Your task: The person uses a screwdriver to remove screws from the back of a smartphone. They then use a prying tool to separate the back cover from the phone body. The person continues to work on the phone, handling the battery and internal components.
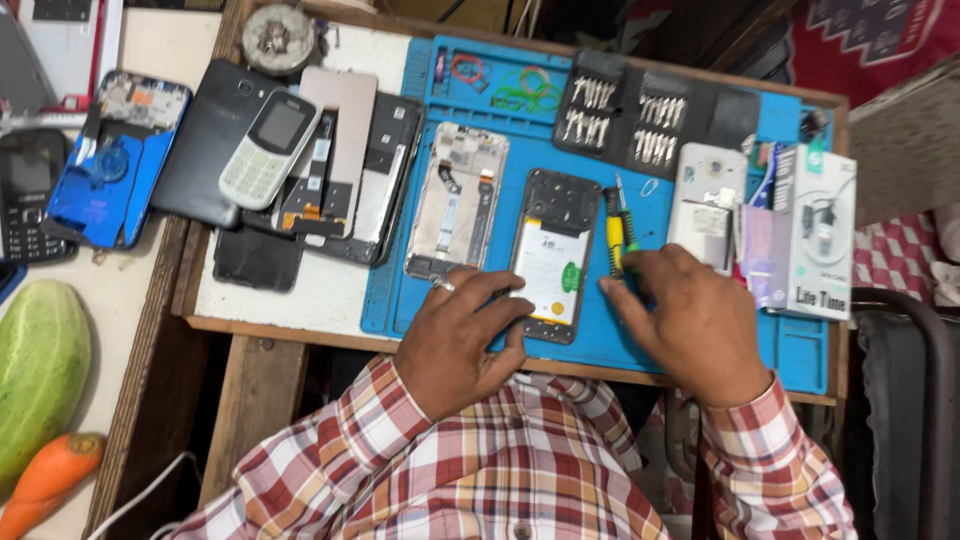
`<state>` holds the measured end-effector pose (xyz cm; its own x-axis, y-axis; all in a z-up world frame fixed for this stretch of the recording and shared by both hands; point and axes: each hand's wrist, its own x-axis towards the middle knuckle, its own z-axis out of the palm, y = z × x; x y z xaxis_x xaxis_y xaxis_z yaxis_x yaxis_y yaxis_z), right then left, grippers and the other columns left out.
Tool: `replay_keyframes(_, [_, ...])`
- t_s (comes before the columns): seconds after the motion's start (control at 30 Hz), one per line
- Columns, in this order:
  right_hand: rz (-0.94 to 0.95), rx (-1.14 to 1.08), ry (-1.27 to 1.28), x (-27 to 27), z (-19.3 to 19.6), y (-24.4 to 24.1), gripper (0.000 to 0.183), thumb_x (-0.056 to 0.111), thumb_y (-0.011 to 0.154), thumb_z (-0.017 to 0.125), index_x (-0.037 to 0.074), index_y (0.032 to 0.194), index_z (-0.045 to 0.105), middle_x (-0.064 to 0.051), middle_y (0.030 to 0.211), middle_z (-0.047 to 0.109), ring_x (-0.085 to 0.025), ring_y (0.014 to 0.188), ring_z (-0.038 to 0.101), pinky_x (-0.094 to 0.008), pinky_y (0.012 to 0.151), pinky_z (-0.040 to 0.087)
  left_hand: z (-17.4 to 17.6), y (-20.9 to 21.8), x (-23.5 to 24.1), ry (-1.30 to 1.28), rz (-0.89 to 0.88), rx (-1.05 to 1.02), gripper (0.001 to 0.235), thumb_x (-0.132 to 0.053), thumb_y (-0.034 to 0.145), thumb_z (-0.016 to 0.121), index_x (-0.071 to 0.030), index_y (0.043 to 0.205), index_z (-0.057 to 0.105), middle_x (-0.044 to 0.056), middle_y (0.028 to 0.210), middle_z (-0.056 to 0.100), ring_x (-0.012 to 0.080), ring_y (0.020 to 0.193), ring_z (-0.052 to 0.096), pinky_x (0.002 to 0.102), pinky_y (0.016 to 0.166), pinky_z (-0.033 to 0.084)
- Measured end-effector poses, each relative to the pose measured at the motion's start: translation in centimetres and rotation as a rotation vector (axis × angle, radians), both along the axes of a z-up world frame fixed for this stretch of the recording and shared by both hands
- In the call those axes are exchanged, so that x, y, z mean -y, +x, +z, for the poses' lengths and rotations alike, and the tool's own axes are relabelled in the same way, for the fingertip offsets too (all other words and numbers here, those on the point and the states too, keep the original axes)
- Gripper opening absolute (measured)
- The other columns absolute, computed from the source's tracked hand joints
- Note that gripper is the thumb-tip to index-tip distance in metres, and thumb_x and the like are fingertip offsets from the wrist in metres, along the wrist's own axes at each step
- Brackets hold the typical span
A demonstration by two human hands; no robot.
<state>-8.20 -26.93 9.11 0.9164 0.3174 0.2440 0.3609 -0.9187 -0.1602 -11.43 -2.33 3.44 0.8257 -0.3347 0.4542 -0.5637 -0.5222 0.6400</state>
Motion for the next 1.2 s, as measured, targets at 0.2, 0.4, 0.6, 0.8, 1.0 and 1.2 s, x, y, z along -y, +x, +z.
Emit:
replay_keyframes(0.2, [-0.103, -0.098, 0.048, 0.6, -1.6, 1.6, 0.030, 0.035, 0.089, 0.078, 0.007, 0.097, 0.076, -0.010, 0.069, 0.068, -0.027, 0.058, 0.065, -0.042, 0.051, 0.048, 0.0, 0.0, -0.7, -0.148, -0.061, -0.072, 0.019, -0.018, 0.092, 0.074, -0.007, 0.108, 0.074, 0.010, 0.116, 0.071, 0.0268, 0.106, 0.068, 0.039, 0.091, 0.056])
replay_keyframes(0.4, [-0.187, -0.346, 0.708, 2.7, -1.7, 1.1, 0.025, 0.022, 0.085, 0.078, 0.001, 0.098, 0.078, -0.004, 0.069, 0.067, -0.009, 0.059, 0.053, -0.028, 0.051, 0.044, 5.4, -1.1, -3.1, -0.444, -0.213, -0.515, 0.026, -0.026, 0.086, 0.081, -0.006, 0.102, 0.077, 0.009, 0.105, 0.077, 0.0204, 0.093, 0.075, 0.034, 0.081, 0.061])
replay_keyframes(0.6, [-0.060, -0.579, 1.311, 3.1, -3.8, 1.7, 0.025, 0.015, 0.088, 0.075, -0.005, 0.102, 0.070, -0.007, 0.085, 0.072, -0.012, 0.071, 0.064, -0.028, 0.065, 0.055, 5.2, 1.2, -3.4, -0.464, -0.215, -0.671, 0.028, -0.026, 0.086, 0.082, -0.006, 0.104, 0.077, 0.010, 0.105, 0.077, 0.0211, 0.094, 0.074, 0.034, 0.081, 0.061])
replay_keyframes(0.8, [0.157, -0.439, 1.175, -1.1, 5.3, 7.8, 0.023, 0.022, 0.097, 0.067, -0.001, 0.103, 0.070, -0.006, 0.086, 0.072, -0.014, 0.073, 0.067, -0.028, 0.068, 0.057, 3.1, 0.5, -3.4, -0.423, -0.211, -0.781, 0.029, -0.027, 0.085, 0.082, -0.006, 0.105, 0.077, 0.011, 0.105, 0.077, 0.0218, 0.094, 0.074, 0.035, 0.081, 0.061])
replay_keyframes(1.0, [0.503, -0.254, 1.263, -6.1, 16.6, 18.5, 0.016, 0.015, 0.102, 0.068, 0.001, 0.109, 0.066, 0.000, 0.090, 0.067, -0.004, 0.067, 0.050, -0.020, 0.058, 0.042, 2.9, 1.3, -3.4, -0.321, -0.289, -0.897, 0.031, -0.027, 0.085, 0.082, -0.006, 0.106, 0.077, 0.011, 0.105, 0.077, 0.0225, 0.095, 0.074, 0.035, 0.082, 0.060])
replay_keyframes(1.2, [0.722, -0.160, 1.226, -11.3, 21.7, 21.8, 0.015, 0.015, 0.104, 0.068, 0.001, 0.101, 0.064, -0.001, 0.084, 0.064, -0.008, 0.070, 0.061, -0.026, 0.063, 0.054, -0.4, -1.3, -5.3, -0.269, -0.362, -1.071, 0.032, -0.028, 0.084, 0.082, -0.006, 0.108, 0.077, 0.012, 0.104, 0.077, 0.0232, 0.096, 0.074, 0.036, 0.082, 0.060])
